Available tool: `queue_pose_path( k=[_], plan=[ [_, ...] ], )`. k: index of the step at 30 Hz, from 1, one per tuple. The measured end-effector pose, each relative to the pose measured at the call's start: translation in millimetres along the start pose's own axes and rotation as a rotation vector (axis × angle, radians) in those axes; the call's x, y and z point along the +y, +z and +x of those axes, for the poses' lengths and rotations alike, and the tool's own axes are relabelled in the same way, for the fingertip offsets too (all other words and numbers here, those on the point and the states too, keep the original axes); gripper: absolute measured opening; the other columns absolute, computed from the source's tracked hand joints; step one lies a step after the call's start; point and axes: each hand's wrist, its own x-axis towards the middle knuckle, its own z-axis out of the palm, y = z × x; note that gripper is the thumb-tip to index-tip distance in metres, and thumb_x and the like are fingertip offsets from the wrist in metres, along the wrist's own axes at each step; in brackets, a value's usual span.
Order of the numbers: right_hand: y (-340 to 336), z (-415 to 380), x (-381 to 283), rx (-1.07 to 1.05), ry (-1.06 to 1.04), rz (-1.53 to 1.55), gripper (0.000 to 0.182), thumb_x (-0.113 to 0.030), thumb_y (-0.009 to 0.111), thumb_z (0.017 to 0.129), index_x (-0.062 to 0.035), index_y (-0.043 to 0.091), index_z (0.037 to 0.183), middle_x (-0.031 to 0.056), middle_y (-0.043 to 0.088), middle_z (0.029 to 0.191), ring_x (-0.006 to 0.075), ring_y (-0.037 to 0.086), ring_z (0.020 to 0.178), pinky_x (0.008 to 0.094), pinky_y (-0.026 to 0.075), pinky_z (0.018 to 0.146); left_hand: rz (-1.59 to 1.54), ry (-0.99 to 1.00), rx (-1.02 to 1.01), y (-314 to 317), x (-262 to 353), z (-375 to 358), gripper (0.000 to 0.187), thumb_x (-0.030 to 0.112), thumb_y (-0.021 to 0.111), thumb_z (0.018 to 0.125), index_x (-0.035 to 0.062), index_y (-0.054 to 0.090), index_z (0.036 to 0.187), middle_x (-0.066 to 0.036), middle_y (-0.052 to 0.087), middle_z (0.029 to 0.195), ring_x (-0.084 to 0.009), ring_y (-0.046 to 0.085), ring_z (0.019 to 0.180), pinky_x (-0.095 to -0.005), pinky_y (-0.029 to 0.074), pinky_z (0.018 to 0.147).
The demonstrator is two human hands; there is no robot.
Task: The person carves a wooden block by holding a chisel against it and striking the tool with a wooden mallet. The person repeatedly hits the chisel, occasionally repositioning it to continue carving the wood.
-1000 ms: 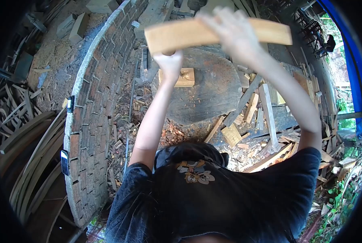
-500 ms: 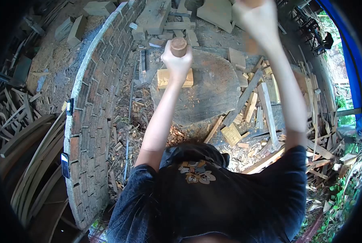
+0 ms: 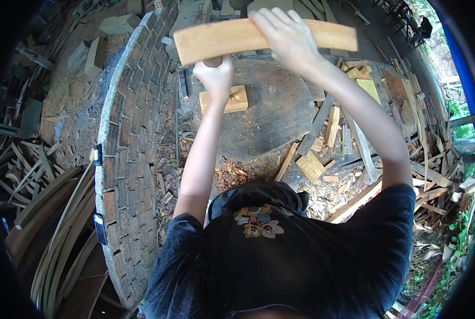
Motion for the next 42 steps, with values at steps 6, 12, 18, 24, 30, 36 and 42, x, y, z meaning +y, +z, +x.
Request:
queue_pose_path(
  k=[6, 12, 18, 24, 30, 36, 42],
  plan=[
    [-38.4, 27.6, 23.6, 0.696, 0.738, 1.042, 0.033, 0.003, 0.05, 0.062, -0.0016, 0.05, 0.094, 0.0074, 0.054, 0.08, 0.0194, 0.054, 0.074, 0.0305, 0.044, 0.069, 0.083, -0.019, 0.063, -15.7, 3.8, 6.5, 0.012, 0.003, 0.061, 0.068, -0.0031, 0.055, 0.076, -0.007, 0.059, 0.067, -0.0101, 0.054, 0.063, -0.025, 0.044, 0.06],
    [-3.8, 5.9, -7.7, -0.074, -0.062, -0.003, 0.051, 0.006, 0.061, 0.056, -0.0032, 0.048, 0.104, 0.0101, 0.053, 0.091, 0.0256, 0.053, 0.082, 0.0358, 0.043, 0.075, 0.055, 0.049, 0.055, -6.9, 11.5, 5.6, 0.01, 0.002, 0.06, 0.068, -0.0029, 0.054, 0.074, -0.006, 0.058, 0.067, -0.0094, 0.052, 0.062, -0.025, 0.043, 0.059],
    [-86.9, 57.2, 6.6, 0.732, 0.518, 0.849, 0.024, 0.005, 0.049, 0.064, 0.0013, 0.051, 0.087, 0.0073, 0.056, 0.08, 0.0163, 0.054, 0.074, 0.0284, 0.044, 0.071, 0.111, 0.003, 0.062, -12.8, 1.0, 12.3, 0.01, 0.003, 0.06, 0.068, -0.0021, 0.054, 0.075, -0.006, 0.058, 0.066, -0.01, 0.052, 0.061, -0.0253, 0.044, 0.058],
    [3.3, 7.9, -9.4, -0.03, -0.093, -0.004, 0.048, 0.007, 0.058, 0.057, -0.0036, 0.049, 0.103, 0.0104, 0.052, 0.092, 0.0241, 0.051, 0.092, 0.0338, 0.04, 0.076, 0.042, 0.016, -0.003, -6.4, 9.0, 3.8, 0.011, 0.003, 0.06, 0.069, -0.0027, 0.056, 0.077, -0.007, 0.059, 0.067, -0.01, 0.054, 0.061, -0.0256, 0.044, 0.058],
    [-52.7, 45.4, 9.0, 0.541, 0.534, 0.886, 0.033, 0.008, 0.048, 0.063, -0.0003, 0.046, 0.096, 0.0061, 0.052, 0.082, 0.0158, 0.052, 0.077, 0.0282, 0.043, 0.073, 0.089, -0.051, 0.002, -9.3, -7.4, 10.2, 0.012, 0.004, 0.061, 0.068, -0.0026, 0.056, 0.077, -0.008, 0.061, 0.069, -0.0098, 0.055, 0.064, -0.0265, 0.045, 0.06],
    [-4.3, 16.6, -2.9, -0.096, -0.143, -0.047, 0.053, 0.006, 0.057, 0.061, -0.0082, 0.046, 0.11, 0.0073, 0.052, 0.1, 0.0216, 0.05, 0.098, 0.0349, 0.038, 0.084, 0.024, 0.108, 0.012, 3.2, -0.8, 4.2, 0.014, 0.001, 0.063, 0.069, -0.0057, 0.058, 0.081, -0.009, 0.062, 0.077, -0.0151, 0.058, 0.075, -0.0277, 0.045, 0.071],
    [-60.6, 40.7, 13.6, 0.213, 0.696, 0.999, 0.04, 0.003, 0.054, 0.064, -0.0038, 0.047, 0.103, 0.0076, 0.052, 0.091, 0.0216, 0.052, 0.083, 0.0317, 0.042, 0.075, 0.113, -0.126, -0.082, -2.5, 4.4, 4.7, 0.015, 0.004, 0.063, 0.067, -0.0036, 0.058, 0.08, -0.011, 0.062, 0.077, -0.0166, 0.059, 0.072, -0.0285, 0.046, 0.069]
  ],
)
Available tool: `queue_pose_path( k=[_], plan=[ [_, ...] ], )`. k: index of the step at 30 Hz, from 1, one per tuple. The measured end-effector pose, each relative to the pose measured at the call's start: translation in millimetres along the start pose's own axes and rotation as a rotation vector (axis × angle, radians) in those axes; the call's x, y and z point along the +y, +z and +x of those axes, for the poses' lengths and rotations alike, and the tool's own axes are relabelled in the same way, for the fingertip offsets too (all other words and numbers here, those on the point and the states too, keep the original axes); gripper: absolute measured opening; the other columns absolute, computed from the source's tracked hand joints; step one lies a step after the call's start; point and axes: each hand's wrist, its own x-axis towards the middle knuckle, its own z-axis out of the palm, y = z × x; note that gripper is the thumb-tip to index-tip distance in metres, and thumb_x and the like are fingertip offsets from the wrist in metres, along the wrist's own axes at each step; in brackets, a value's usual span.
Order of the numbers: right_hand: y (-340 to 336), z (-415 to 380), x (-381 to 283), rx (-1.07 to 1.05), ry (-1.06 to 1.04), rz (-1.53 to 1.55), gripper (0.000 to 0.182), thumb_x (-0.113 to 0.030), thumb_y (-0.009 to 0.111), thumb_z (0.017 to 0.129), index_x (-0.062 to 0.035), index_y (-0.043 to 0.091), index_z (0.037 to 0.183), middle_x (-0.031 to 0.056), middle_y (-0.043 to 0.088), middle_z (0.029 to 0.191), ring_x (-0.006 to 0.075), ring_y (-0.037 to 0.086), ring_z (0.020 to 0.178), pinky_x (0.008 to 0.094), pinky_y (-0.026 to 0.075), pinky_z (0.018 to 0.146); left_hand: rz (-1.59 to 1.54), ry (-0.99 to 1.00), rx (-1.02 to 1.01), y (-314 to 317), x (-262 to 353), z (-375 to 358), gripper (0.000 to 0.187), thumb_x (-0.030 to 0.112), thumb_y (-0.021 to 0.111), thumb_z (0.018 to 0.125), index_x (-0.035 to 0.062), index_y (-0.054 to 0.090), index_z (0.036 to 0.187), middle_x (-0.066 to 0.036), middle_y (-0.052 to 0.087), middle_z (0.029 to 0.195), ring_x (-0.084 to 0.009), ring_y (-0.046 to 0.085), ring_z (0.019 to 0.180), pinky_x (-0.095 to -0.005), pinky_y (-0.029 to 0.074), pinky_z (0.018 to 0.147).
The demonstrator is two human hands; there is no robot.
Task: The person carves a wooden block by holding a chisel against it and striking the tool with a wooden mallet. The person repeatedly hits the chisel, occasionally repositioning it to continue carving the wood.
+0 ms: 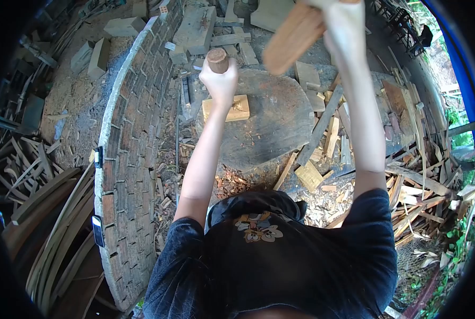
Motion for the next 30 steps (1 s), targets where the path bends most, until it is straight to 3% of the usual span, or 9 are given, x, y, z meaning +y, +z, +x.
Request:
queue_pose_path(
  k=[1, 2, 3, 4, 6, 9, 11, 13, 30],
  plan=[
    [11.0, -12.6, 1.8, -0.142, 0.135, -0.11, 0.046, 0.005, 0.053, 0.066, -0.0068, 0.047, 0.11, 0.0074, 0.052, 0.108, 0.0212, 0.05, 0.097, 0.0337, 0.038, 0.083, 0.01, 0.0, 0.001, 1.5, 1.3, 1.5, 0.015, 0.004, 0.062, 0.067, -0.0033, 0.058, 0.079, -0.011, 0.062, 0.077, -0.0163, 0.059, 0.072, -0.0285, 0.046, 0.068],
    [40.8, -13.4, 29.7, -0.438, 0.25, -0.737, 0.039, -0.005, 0.058, 0.067, -0.0076, 0.047, 0.104, 0.0066, 0.055, 0.099, 0.0158, 0.052, 0.095, 0.0305, 0.04, 0.076, 0.012, 0.007, -0.006, 4.6, -6.4, 3.7, 0.015, 0.004, 0.062, 0.067, -0.0033, 0.058, 0.079, -0.011, 0.062, 0.077, -0.0163, 0.059, 0.072, -0.0285, 0.046, 0.068],
    [45.9, -43.2, 57.7, -0.307, -0.628, -1.008, 0.044, 0.004, 0.053, 0.066, -0.0061, 0.048, 0.108, 0.0063, 0.055, 0.105, 0.0212, 0.052, 0.094, 0.0317, 0.04, 0.079, 0.115, 0.227, 0.096, 8.5, -22.0, 3.9, 0.014, 0.003, 0.062, 0.067, -0.0035, 0.058, 0.079, -0.01, 0.062, 0.075, -0.0151, 0.059, 0.07, -0.028, 0.046, 0.066],
    [42.8, -46.2, 59.0, -0.329, -0.642, -1.058, 0.043, 0.003, 0.054, 0.066, -0.0068, 0.047, 0.107, 0.0081, 0.055, 0.103, 0.0207, 0.051, 0.098, 0.0309, 0.039, 0.079, 0.218, 0.441, 0.195, 8.5, -24.0, 0.7, 0.014, 0.003, 0.061, 0.067, -0.0037, 0.057, 0.079, -0.009, 0.062, 0.074, -0.0138, 0.058, 0.068, -0.0274, 0.046, 0.065],
    [35.9, -43.7, 60.8, -0.354, -0.68, -1.106, 0.041, 0.001, 0.056, 0.066, -0.0074, 0.047, 0.105, 0.01, 0.056, 0.101, 0.0202, 0.05, 0.102, 0.0301, 0.039, 0.08, 0.077, 0.369, 0.155, 5.5, -14.0, 3.8, 0.013, 0.003, 0.06, 0.068, -0.0038, 0.057, 0.079, -0.008, 0.061, 0.072, -0.0134, 0.057, 0.066, -0.0271, 0.046, 0.064],
    [26.9, -54.4, 67.2, -0.193, -0.433, -0.887, 0.043, 0.006, 0.055, 0.066, -0.0068, 0.046, 0.106, 0.0112, 0.055, 0.101, 0.0238, 0.053, 0.097, 0.0321, 0.041, 0.08, -0.062, 0.174, 0.112, -7.8, -4.9, 6.3, 0.011, 0.002, 0.059, 0.07, -0.0035, 0.057, 0.079, -0.007, 0.06, 0.071, -0.0126, 0.056, 0.066, -0.0261, 0.045, 0.063],
    [28.1, -76.4, 86.8, -0.141, 0.261, -0.428, 0.044, 0.008, 0.055, 0.067, -0.0029, 0.044, 0.109, 0.0163, 0.055, 0.104, 0.0281, 0.055, 0.096, 0.0354, 0.045, 0.08, -0.056, 0.16, 0.166, -14.2, -11.9, 9.3, 0.002, 0.0, 0.055, 0.072, -0.0011, 0.054, 0.071, -0.003, 0.056, 0.063, -0.01, 0.054, 0.057, -0.0243, 0.042, 0.054],
    [36.8, -107.2, 124.8, -0.202, 0.61, -0.243, 0.044, 0.008, 0.054, 0.069, 0.0037, 0.041, 0.112, 0.0228, 0.055, 0.105, 0.033, 0.057, 0.095, 0.0374, 0.048, 0.081, -0.111, 0.096, 0.197, -17.9, -11.2, 9.7, 0.01, 0.001, 0.054, 0.073, 0.0004, 0.05, 0.064, -0.002, 0.053, 0.056, -0.0095, 0.049, 0.047, -0.0251, 0.039, 0.046],
    [104.3, -220.6, 223.5, -0.06, 0.875, -0.474, 0.05, -0.018, 0.07, 0.064, 0.0011, 0.041, 0.099, 0.023, 0.059, 0.091, 0.0369, 0.059, 0.086, 0.042, 0.046, 0.076, -0.171, -0.163, 0.633, -56.3, -23.9, -1.7, 0.014, 0.011, 0.053, 0.083, 0.0044, 0.044, 0.076, -0.002, 0.047, 0.058, -0.0092, 0.044, 0.046, -0.0238, 0.037, 0.042]
  ],
)
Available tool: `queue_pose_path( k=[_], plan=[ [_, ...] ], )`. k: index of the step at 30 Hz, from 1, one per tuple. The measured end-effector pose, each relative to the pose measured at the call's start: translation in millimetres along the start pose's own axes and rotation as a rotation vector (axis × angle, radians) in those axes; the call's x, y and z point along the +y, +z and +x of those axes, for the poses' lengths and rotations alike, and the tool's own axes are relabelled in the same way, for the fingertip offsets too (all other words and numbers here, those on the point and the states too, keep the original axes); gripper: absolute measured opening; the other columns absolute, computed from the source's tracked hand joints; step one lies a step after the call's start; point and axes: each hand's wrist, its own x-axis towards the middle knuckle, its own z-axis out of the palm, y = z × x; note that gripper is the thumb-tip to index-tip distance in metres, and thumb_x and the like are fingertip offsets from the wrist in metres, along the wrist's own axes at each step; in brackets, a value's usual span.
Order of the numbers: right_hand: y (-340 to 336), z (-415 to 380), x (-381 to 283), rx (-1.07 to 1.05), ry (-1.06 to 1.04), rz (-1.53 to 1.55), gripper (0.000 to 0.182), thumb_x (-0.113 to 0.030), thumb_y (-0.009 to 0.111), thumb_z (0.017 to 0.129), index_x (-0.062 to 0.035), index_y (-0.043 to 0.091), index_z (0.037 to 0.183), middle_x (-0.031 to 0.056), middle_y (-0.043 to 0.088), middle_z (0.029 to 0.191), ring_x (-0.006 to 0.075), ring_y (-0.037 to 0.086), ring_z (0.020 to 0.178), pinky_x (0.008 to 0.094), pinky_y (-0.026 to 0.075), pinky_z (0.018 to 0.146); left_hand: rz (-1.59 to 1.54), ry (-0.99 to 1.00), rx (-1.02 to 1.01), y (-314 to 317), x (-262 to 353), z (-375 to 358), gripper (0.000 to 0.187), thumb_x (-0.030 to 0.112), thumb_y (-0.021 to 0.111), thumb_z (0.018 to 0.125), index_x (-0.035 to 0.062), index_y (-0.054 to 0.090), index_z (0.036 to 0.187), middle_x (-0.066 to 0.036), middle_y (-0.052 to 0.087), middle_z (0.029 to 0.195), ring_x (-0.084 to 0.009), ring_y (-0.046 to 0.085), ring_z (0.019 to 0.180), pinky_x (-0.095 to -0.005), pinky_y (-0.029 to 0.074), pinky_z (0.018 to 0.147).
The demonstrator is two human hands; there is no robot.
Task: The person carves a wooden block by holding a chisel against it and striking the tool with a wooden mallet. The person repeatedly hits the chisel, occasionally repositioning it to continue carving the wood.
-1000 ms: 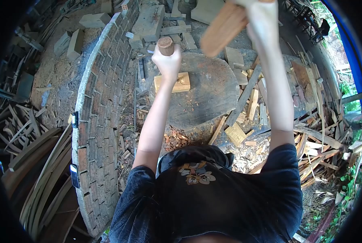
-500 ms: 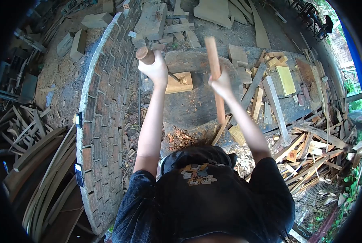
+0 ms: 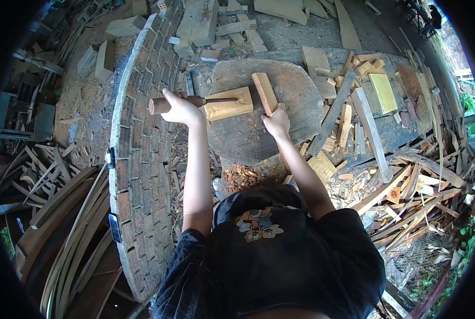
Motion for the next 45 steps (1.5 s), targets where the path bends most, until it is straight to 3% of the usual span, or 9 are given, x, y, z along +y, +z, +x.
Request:
queue_pose_path(
  k=[5, 15, 17, 36, 40, 41, 42, 43, 45],
  plan=[
    [-2.3, 5.7, 6.3, -0.055, 0.004, 0.08, 0.051, -0.021, 0.07, 0.065, 0.0009, 0.04, 0.1, 0.0225, 0.06, 0.089, 0.0368, 0.059, 0.085, 0.0426, 0.046, 0.076, -0.205, -0.132, -0.048, -5.9, 6.1, 12.7, 0.015, 0.011, 0.055, 0.083, 0.0045, 0.044, 0.075, -0.002, 0.045, 0.059, -0.0094, 0.04, 0.046, -0.0247, 0.036, 0.043],
    [4.7, 3.0, 5.8, 0.024, -0.031, -0.011, 0.051, -0.022, 0.07, 0.066, 0.0017, 0.04, 0.101, 0.0243, 0.059, 0.09, 0.0385, 0.058, 0.086, 0.043, 0.046, 0.076, -0.165, 0.063, -0.362, 12.2, 26.1, -17.0, 0.019, 0.008, 0.053, 0.085, 0.0046, 0.04, 0.07, -0.003, 0.044, 0.051, -0.0082, 0.038, 0.039, -0.025, 0.033, 0.037],
    [3.2, 3.4, 4.0, -0.041, 0.018, 0.01, 0.049, -0.02, 0.068, 0.066, 0.0004, 0.04, 0.101, 0.0202, 0.054, 0.102, 0.0344, 0.054, 0.096, 0.0452, 0.042, 0.08, -0.116, 0.094, -0.403, 14.4, 28.3, -22.5, 0.02, 0.007, 0.054, 0.084, 0.0053, 0.04, 0.07, -0.003, 0.044, 0.05, -0.008, 0.038, 0.039, -0.025, 0.033, 0.037],
    [-0.3, 7.3, 6.1, -0.083, 0.024, 0.055, 0.046, -0.024, 0.066, 0.067, 0.0009, 0.042, 0.097, 0.0211, 0.055, 0.098, 0.0346, 0.056, 0.093, 0.0446, 0.043, 0.079, -0.097, 0.059, -0.418, 14.8, 30.8, -27.9, 0.021, 0.004, 0.052, 0.081, 0.0054, 0.041, 0.063, -0.003, 0.044, 0.051, -0.0084, 0.037, 0.041, -0.0246, 0.034, 0.039],
    [-15.3, -1.5, -1.9, -0.134, 0.057, 0.099, 0.051, -0.027, 0.067, 0.067, 0.0019, 0.042, 0.101, 0.0225, 0.058, 0.092, 0.0364, 0.058, 0.087, 0.0424, 0.046, 0.076, -0.001, 0.316, -0.509, -1.0, 54.7, -30.2, 0.013, 0.007, 0.057, 0.08, 0.0043, 0.048, 0.073, -0.004, 0.048, 0.054, -0.008, 0.04, 0.039, -0.021, 0.034, 0.036],
    [-25.4, -0.9, -10.1, -0.197, 0.118, 0.15, 0.054, -0.029, 0.068, 0.066, 0.0017, 0.043, 0.102, 0.0237, 0.059, 0.091, 0.0382, 0.059, 0.086, 0.0422, 0.047, 0.075, 0.067, 0.395, -0.341, -1.1, 85.5, -50.0, 0.005, 0.006, 0.056, 0.081, 0.0047, 0.051, 0.079, -0.003, 0.051, 0.062, -0.0084, 0.043, 0.043, -0.0202, 0.036, 0.038],
    [-18.6, 1.5, -4.2, -0.125, 0.059, 0.146, 0.054, -0.03, 0.068, 0.065, 0.0015, 0.043, 0.102, 0.0242, 0.059, 0.091, 0.0382, 0.058, 0.087, 0.0425, 0.046, 0.075, -0.07, 0.408, -0.6, -32.7, 91.5, -38.2, 0.006, 0.005, 0.054, 0.082, 0.0052, 0.053, 0.087, -0.002, 0.053, 0.068, -0.0092, 0.045, 0.047, -0.0222, 0.039, 0.042],
    [-7.8, 4.6, 5.7, -0.051, -0.003, 0.134, 0.055, -0.03, 0.068, 0.065, 0.0013, 0.043, 0.102, 0.0247, 0.059, 0.091, 0.0383, 0.058, 0.087, 0.0427, 0.046, 0.075, -0.596, -0.301, -0.794, -95.9, 81.0, -18.2, 0.008, 0.007, 0.052, 0.084, 0.0068, 0.052, 0.091, -0.001, 0.052, 0.067, -0.01, 0.046, 0.048, -0.0232, 0.04, 0.043],
    [-8.2, 5.3, 5.8, -0.08, 0.013, 0.12, 0.054, -0.028, 0.068, 0.065, 0.0011, 0.043, 0.103, 0.0245, 0.059, 0.091, 0.0385, 0.058, 0.087, 0.0433, 0.046, 0.075, -0.102, 0.897, -1.233, -33.7, 198.9, -61.2, 0.011, 0.015, 0.052, 0.085, 0.006, 0.051, 0.091, 0.0, 0.052, 0.062, -0.0105, 0.048, 0.045, -0.0235, 0.041, 0.037]
  ],
)
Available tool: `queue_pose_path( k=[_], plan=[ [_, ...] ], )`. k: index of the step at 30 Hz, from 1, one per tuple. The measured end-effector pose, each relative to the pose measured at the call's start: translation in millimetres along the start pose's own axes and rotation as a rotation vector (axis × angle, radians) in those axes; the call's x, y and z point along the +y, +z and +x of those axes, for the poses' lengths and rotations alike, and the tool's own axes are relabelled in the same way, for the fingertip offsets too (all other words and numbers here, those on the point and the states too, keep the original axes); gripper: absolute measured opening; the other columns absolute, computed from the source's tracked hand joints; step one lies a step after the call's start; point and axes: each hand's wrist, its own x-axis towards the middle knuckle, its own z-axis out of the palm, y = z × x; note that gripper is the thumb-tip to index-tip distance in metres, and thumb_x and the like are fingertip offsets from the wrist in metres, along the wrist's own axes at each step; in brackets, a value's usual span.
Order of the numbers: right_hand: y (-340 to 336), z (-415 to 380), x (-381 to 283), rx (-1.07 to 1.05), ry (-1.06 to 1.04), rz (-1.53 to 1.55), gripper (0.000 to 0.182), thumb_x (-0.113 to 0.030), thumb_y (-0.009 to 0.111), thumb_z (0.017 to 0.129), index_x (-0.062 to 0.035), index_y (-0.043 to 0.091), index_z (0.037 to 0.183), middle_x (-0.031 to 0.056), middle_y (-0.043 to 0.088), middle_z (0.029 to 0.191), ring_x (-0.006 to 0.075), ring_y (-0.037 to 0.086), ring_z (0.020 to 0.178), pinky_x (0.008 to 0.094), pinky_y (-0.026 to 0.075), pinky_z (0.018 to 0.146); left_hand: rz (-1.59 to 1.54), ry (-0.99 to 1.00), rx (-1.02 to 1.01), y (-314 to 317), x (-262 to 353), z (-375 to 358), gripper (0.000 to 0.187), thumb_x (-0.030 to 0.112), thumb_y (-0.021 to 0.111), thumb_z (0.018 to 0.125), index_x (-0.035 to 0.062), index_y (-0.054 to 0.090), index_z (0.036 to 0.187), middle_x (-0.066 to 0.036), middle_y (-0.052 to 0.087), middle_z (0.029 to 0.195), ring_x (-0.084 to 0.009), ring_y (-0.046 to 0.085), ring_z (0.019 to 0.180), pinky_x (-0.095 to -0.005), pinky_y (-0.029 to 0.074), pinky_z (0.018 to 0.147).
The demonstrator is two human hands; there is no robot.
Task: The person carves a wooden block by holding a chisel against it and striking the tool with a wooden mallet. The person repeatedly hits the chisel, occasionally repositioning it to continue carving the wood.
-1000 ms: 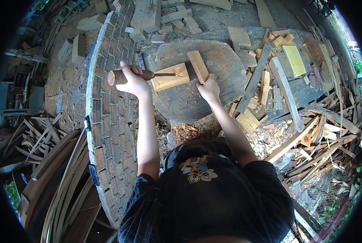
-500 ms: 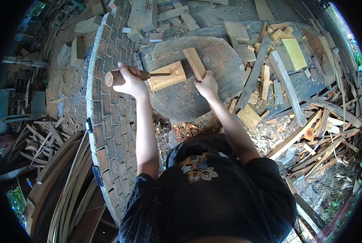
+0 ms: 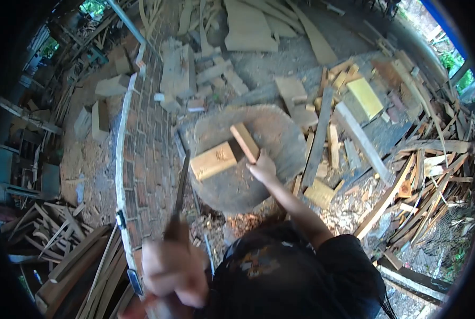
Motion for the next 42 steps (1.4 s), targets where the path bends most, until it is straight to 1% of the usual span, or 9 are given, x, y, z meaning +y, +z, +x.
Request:
queue_pose_path(
  k=[2, 13, 16, 32, 34, 35, 36, 37, 42],
  plan=[
    [5.9, 1.6, 5.7, 0.024, -0.006, -0.021, 0.055, -0.027, 0.069, 0.064, 0.0008, 0.042, 0.104, 0.0241, 0.059, 0.091, 0.0383, 0.058, 0.087, 0.0437, 0.045, 0.075, -0.058, 0.472, 0.231, 18.1, 18.2, 24.4, 0.023, 0.026, 0.053, 0.072, 0.0121, 0.047, 0.055, 0.006, 0.039, 0.046, -0.0111, 0.041, 0.039, -0.0257, 0.034, 0.046],
    [1.4, 8.7, 12.9, -0.038, -0.004, 0.066, 0.05, -0.024, 0.067, 0.065, 0.0017, 0.045, 0.103, 0.0243, 0.059, 0.091, 0.0376, 0.058, 0.089, 0.0407, 0.045, 0.076, -0.324, 0.327, 0.376, 61.8, 35.4, 5.7, 0.028, 0.019, 0.056, 0.077, 0.0239, 0.057, 0.104, 0.004, 0.051, 0.049, -0.0105, 0.045, 0.037, -0.0222, 0.042, 0.049],
    [1.4, 9.1, 16.0, -0.051, 0.03, 0.053, 0.055, -0.027, 0.071, 0.063, 0.0018, 0.045, 0.103, 0.0241, 0.059, 0.092, 0.0375, 0.058, 0.09, 0.0405, 0.045, 0.077, -0.268, 0.203, 0.216, 38.1, 49.5, 16.6, 0.025, 0.034, 0.06, 0.077, 0.02, 0.049, 0.06, 0.007, 0.05, 0.047, -0.0074, 0.05, 0.046, -0.0333, 0.033, 0.077],
    [5.9, 16.6, 26.0, -0.102, 0.033, 0.204, 0.055, -0.028, 0.07, 0.064, 0.0025, 0.045, 0.103, 0.0241, 0.059, 0.094, 0.0378, 0.058, 0.09, 0.0411, 0.046, 0.077, -0.527, 0.398, 0.093, 43.7, 24.2, 35.6, 0.024, 0.021, 0.062, 0.077, 0.0125, 0.055, 0.055, -0.001, 0.053, 0.05, -0.012, 0.054, 0.048, -0.0227, 0.043, 0.045],
    [4.6, 15.9, 20.4, -0.055, -0.019, 0.077, 0.054, -0.026, 0.069, 0.064, 0.0031, 0.045, 0.102, 0.0246, 0.06, 0.093, 0.0382, 0.058, 0.089, 0.0413, 0.046, 0.076, -0.521, 0.354, 0.116, 43.0, 21.0, 14.9, 0.015, 0.021, 0.061, 0.078, 0.0123, 0.06, 0.066, -0.002, 0.055, 0.051, -0.0141, 0.054, 0.046, -0.0256, 0.047, 0.043],
    [1.6, 12.6, 17.2, -0.035, -0.048, 0.07, 0.053, -0.025, 0.069, 0.064, 0.0035, 0.045, 0.102, 0.0252, 0.059, 0.092, 0.0383, 0.058, 0.088, 0.0415, 0.046, 0.076, -0.416, 0.39, 0.116, 41.8, 15.1, 7.8, 0.061, 0.031, 0.063, 0.079, 0.0184, 0.03, 0.128, 0.0, 0.061, 0.062, -0.0162, 0.056, 0.047, -0.0293, 0.052, 0.049],
    [0.2, 11.4, 16.8, -0.048, -0.034, 0.066, 0.053, -0.025, 0.069, 0.064, 0.0035, 0.045, 0.102, 0.0252, 0.059, 0.092, 0.0383, 0.058, 0.088, 0.0415, 0.046, 0.076, -0.346, 0.192, 0.146, 41.3, 13.1, 1.2, 0.029, 0.021, 0.055, 0.068, 0.0165, 0.036, 0.047, 0.008, 0.04, 0.046, -0.008, 0.039, 0.039, -0.0253, 0.03, 0.044],
    [0.2, 10.4, 16.1, -0.048, -0.034, 0.08, 0.053, -0.024, 0.069, 0.064, 0.0036, 0.045, 0.101, 0.0252, 0.06, 0.092, 0.0383, 0.058, 0.088, 0.0415, 0.045, 0.076, -0.344, 0.172, 0.142, 37.1, 5.7, -6.9, 0.029, 0.021, 0.055, 0.068, 0.0165, 0.036, 0.047, 0.008, 0.04, 0.046, -0.008, 0.039, 0.039, -0.0253, 0.03, 0.044],
    [-4.7, 5.6, 4.9, -0.05, 0.013, 0.067, 0.052, -0.024, 0.069, 0.066, 0.0045, 0.045, 0.103, 0.0249, 0.06, 0.092, 0.0377, 0.059, 0.088, 0.0415, 0.046, 0.076, -0.217, -0.357, 0.41, 38.7, -87.0, -45.4, 0.028, -0.001, 0.049, 0.083, 0.0015, 0.043, 0.111, -0.003, 0.046, 0.056, -0.0087, 0.041, 0.037, -0.0216, 0.03, 0.035]
  ],
)
